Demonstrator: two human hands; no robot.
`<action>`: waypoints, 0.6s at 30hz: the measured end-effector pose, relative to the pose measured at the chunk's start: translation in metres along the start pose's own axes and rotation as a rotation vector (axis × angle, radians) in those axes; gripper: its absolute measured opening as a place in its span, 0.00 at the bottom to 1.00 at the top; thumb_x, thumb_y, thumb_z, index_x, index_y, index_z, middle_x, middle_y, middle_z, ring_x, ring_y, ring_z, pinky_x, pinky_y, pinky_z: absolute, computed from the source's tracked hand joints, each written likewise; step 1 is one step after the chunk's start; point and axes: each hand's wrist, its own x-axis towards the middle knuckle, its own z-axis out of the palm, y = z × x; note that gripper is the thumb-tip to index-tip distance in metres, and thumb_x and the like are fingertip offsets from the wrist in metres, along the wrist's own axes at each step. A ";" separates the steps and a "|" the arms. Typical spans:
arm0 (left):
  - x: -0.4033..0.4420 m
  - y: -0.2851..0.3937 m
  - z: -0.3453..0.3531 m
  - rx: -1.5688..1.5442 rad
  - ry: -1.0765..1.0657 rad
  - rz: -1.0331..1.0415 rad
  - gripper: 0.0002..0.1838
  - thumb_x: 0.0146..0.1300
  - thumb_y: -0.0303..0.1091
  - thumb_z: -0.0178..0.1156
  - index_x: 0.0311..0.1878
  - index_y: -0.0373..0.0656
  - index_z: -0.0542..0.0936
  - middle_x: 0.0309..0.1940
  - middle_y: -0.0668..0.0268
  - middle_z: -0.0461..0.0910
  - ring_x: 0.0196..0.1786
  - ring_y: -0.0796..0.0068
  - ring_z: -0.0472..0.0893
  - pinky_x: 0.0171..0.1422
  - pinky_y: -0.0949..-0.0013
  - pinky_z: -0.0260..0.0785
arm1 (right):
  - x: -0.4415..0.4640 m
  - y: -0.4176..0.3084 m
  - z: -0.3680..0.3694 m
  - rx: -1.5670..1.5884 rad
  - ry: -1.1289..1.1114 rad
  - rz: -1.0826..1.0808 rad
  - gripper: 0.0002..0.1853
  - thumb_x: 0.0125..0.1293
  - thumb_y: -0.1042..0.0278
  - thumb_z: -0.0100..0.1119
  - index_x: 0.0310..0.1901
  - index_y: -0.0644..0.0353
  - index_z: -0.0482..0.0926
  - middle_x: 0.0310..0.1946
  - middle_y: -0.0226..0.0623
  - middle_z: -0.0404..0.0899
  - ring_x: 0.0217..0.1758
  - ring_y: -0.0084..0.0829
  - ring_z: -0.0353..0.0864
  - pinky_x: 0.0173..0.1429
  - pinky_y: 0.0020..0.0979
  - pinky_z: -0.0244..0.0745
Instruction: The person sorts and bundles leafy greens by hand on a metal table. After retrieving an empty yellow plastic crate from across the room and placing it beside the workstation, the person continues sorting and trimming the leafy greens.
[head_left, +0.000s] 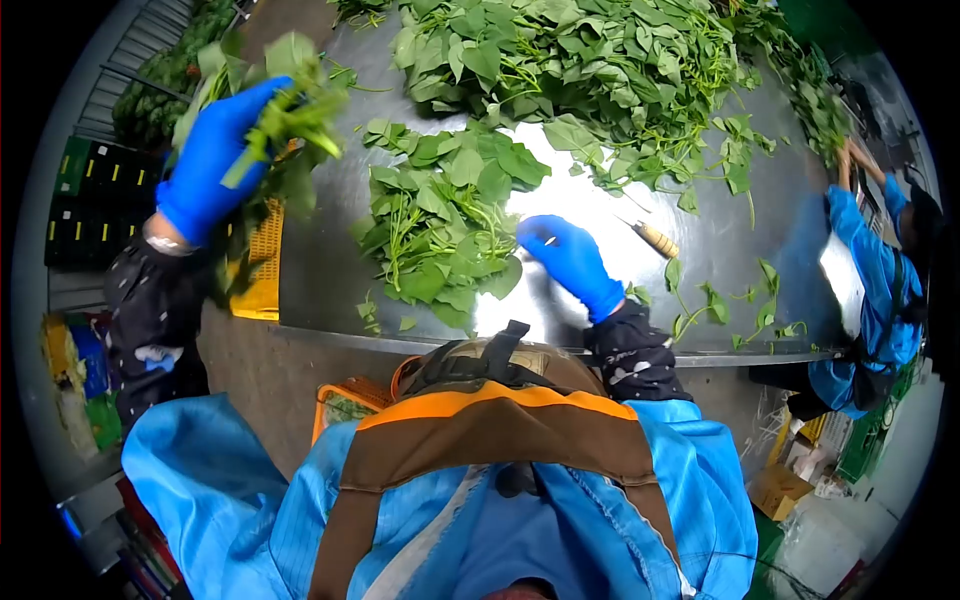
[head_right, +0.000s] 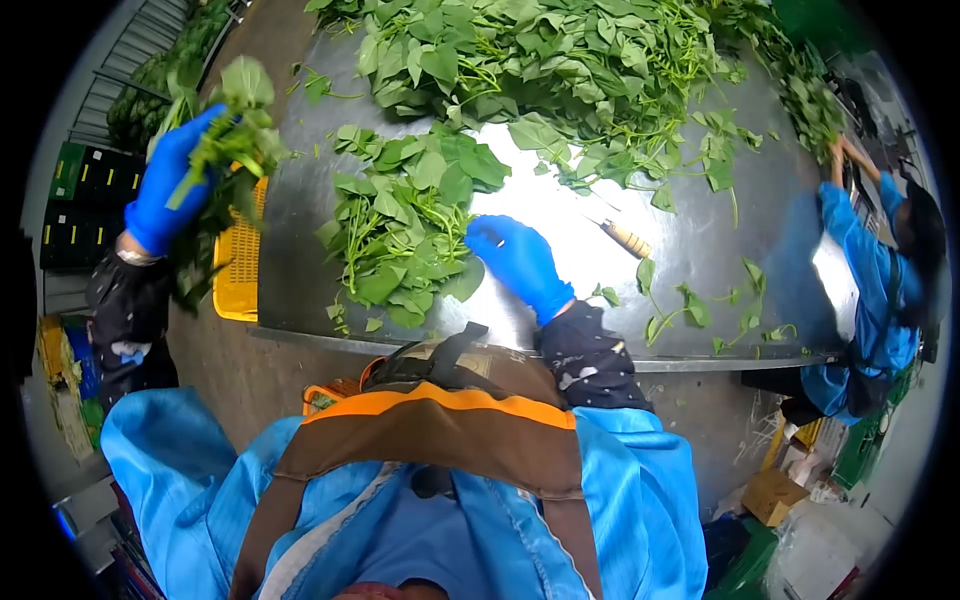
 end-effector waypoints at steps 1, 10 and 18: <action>-0.002 -0.017 0.007 0.241 0.020 0.180 0.22 0.44 0.17 0.52 0.46 0.41 0.75 0.38 0.57 0.78 0.43 0.61 0.76 0.45 0.67 0.67 | -0.003 -0.007 0.006 -0.073 -0.005 0.001 0.11 0.55 0.61 0.58 0.38 0.54 0.79 0.31 0.34 0.79 0.32 0.32 0.77 0.39 0.29 0.71; -0.060 -0.050 0.141 0.505 -0.438 0.578 0.08 0.45 0.30 0.53 0.32 0.51 0.74 0.23 0.69 0.69 0.30 0.68 0.72 0.39 0.66 0.63 | 0.006 0.012 0.031 -0.390 0.232 -0.222 0.20 0.54 0.58 0.59 0.48 0.54 0.73 0.39 0.39 0.73 0.42 0.39 0.73 0.46 0.35 0.69; -0.030 -0.048 0.130 0.218 -0.410 0.224 0.12 0.38 0.23 0.56 0.31 0.46 0.78 0.38 0.63 0.76 0.37 0.54 0.74 0.37 0.59 0.66 | 0.030 0.061 0.050 -0.640 0.190 -0.168 0.18 0.51 0.64 0.56 0.47 0.51 0.74 0.36 0.37 0.74 0.39 0.39 0.74 0.45 0.35 0.68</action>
